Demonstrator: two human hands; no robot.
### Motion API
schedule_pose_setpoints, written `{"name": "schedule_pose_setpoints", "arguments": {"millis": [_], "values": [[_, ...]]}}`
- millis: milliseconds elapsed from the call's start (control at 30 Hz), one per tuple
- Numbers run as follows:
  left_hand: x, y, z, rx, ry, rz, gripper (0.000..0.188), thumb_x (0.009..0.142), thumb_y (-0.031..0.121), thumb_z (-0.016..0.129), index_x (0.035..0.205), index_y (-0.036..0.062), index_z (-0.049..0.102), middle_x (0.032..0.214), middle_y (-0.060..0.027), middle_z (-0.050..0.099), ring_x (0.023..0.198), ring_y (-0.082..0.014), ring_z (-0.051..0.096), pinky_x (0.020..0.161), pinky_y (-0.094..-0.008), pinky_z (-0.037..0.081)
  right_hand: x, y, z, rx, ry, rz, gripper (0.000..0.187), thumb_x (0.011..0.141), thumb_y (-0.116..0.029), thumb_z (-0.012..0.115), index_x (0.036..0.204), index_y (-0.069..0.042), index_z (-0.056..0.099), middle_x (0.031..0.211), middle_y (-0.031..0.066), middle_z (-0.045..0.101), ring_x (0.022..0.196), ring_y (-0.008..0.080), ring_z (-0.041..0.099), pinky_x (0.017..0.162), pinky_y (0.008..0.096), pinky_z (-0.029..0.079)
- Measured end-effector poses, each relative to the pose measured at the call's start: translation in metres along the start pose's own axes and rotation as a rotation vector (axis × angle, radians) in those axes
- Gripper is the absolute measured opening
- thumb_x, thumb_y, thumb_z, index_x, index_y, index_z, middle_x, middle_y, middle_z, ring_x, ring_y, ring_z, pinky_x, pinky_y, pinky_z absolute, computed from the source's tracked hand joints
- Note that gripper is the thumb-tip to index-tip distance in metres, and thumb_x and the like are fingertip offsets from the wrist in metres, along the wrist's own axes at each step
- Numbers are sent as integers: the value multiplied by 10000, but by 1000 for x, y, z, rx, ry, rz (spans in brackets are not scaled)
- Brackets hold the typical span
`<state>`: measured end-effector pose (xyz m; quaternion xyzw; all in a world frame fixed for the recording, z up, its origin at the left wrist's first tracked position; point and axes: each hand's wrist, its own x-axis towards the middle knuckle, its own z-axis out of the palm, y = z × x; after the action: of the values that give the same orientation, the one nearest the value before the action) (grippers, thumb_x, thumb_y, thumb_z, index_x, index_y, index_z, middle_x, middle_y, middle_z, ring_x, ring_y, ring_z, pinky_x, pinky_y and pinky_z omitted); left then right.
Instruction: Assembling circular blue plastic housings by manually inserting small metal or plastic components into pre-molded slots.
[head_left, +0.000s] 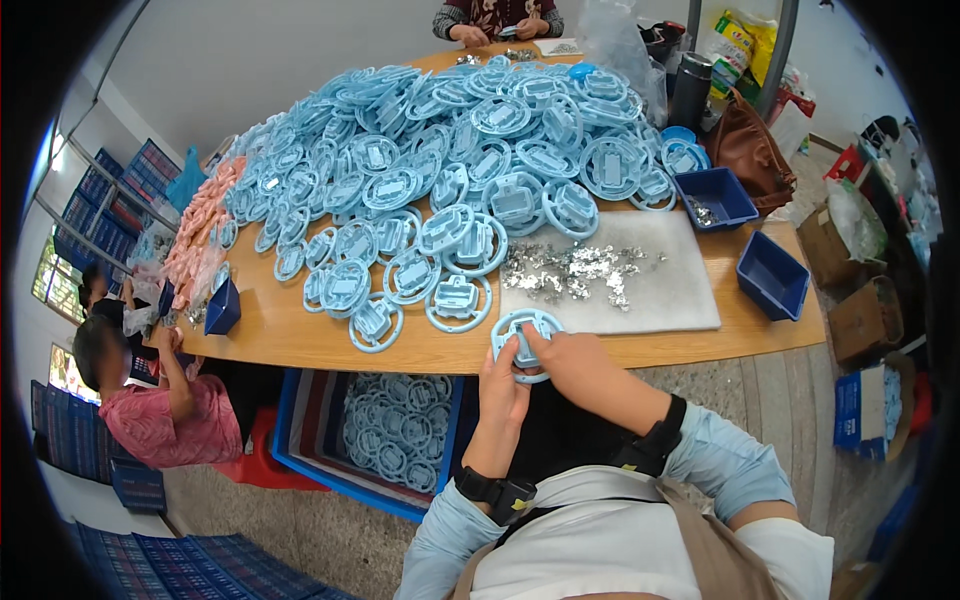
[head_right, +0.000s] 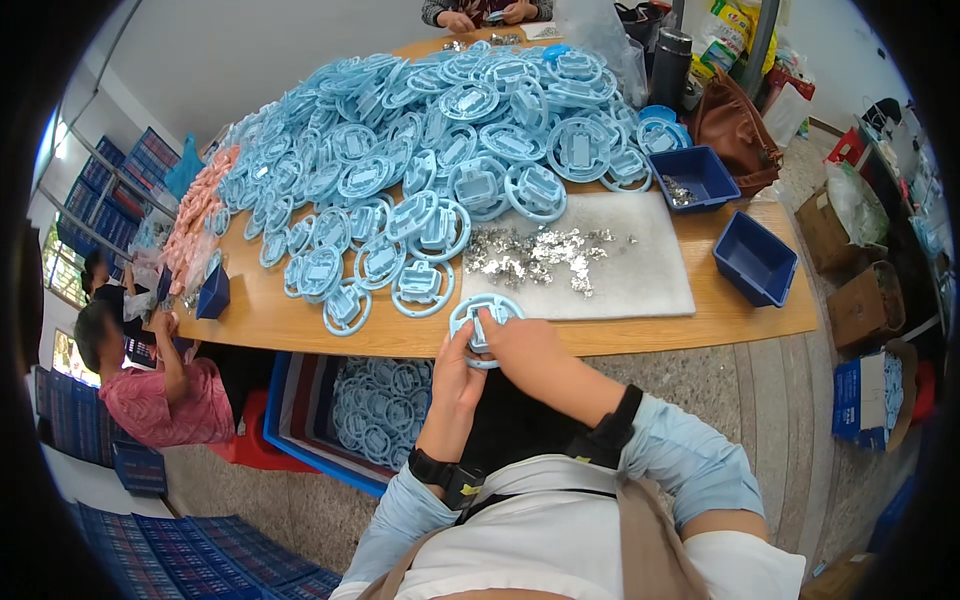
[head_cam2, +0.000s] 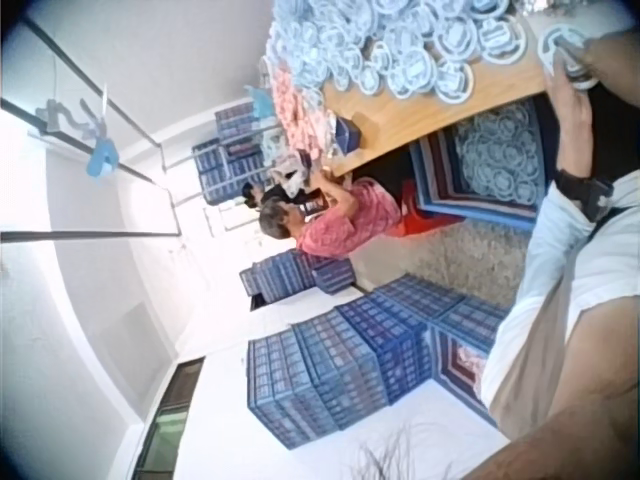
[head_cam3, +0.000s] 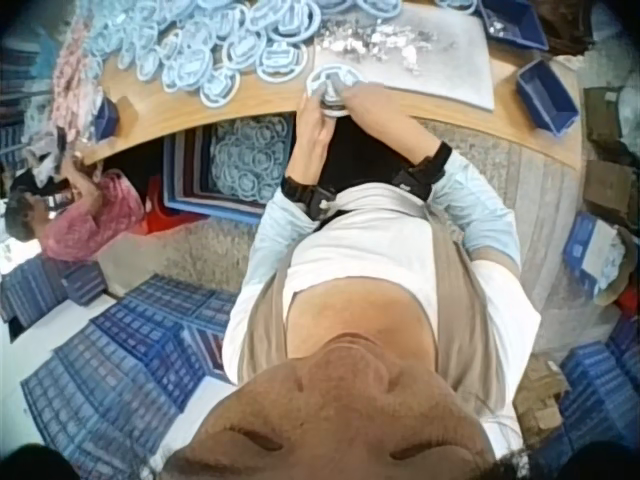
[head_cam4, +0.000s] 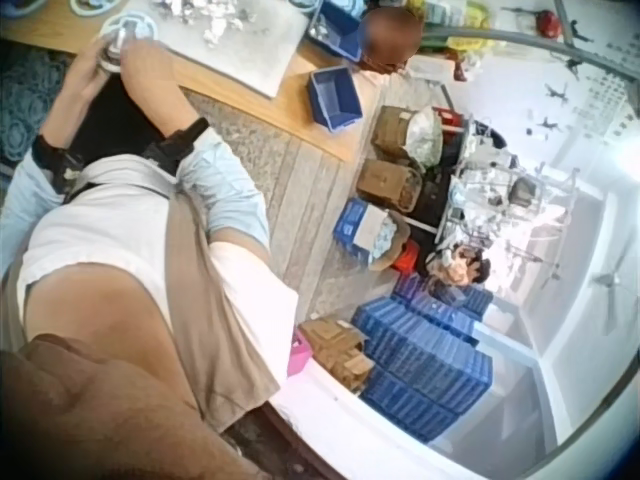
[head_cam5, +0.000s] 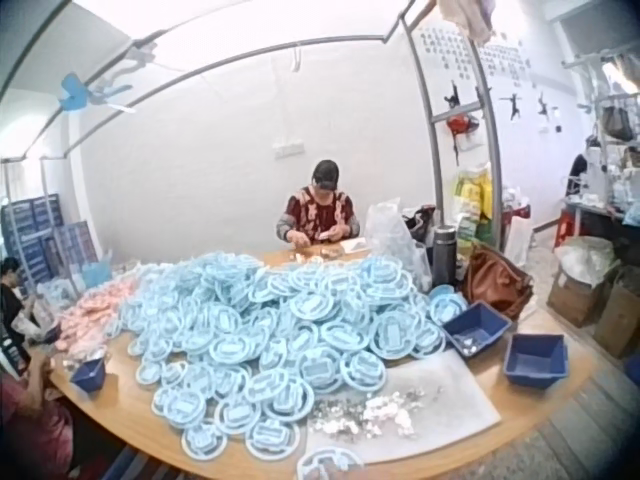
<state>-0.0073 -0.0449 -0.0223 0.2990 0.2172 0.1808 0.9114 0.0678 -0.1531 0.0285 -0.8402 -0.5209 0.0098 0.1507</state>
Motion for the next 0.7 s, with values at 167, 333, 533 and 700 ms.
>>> {"name": "schedule_pose_setpoints", "arguments": {"millis": [167,333,533,700], "values": [[-10,6,14,-28,-33,-3,284,891,189,525,1140,56,493,1056,-65,576,955,-180,578,778,-347,499,-6,25,-9,393,387,142,377,766,-119,570,1128,-20,546,725,141,611,671,306,609,614,366,475],[-14,12,15,-30,-84,-110,331,890,244,526,1161,55,493,1096,-83,576,995,-198,576,812,-385,501,-4,38,-11,1204,167,302,243,814,-101,561,1025,18,582,704,103,603,632,154,584,597,277,452],[-18,34,15,223,-155,-252,331,870,245,561,1115,23,545,1009,-64,621,887,-161,612,740,-313,498,-10,41,-9,1079,110,236,249,862,-74,526,1076,50,557,816,43,619,718,87,557,644,238,463],[-10,32,7,324,-169,-266,349,831,216,602,1091,-9,541,1013,-111,619,885,-198,621,759,-325,507,-14,43,-11,967,219,175,259,814,-96,553,1052,-3,594,690,161,588,583,196,559,568,291,435]]}}
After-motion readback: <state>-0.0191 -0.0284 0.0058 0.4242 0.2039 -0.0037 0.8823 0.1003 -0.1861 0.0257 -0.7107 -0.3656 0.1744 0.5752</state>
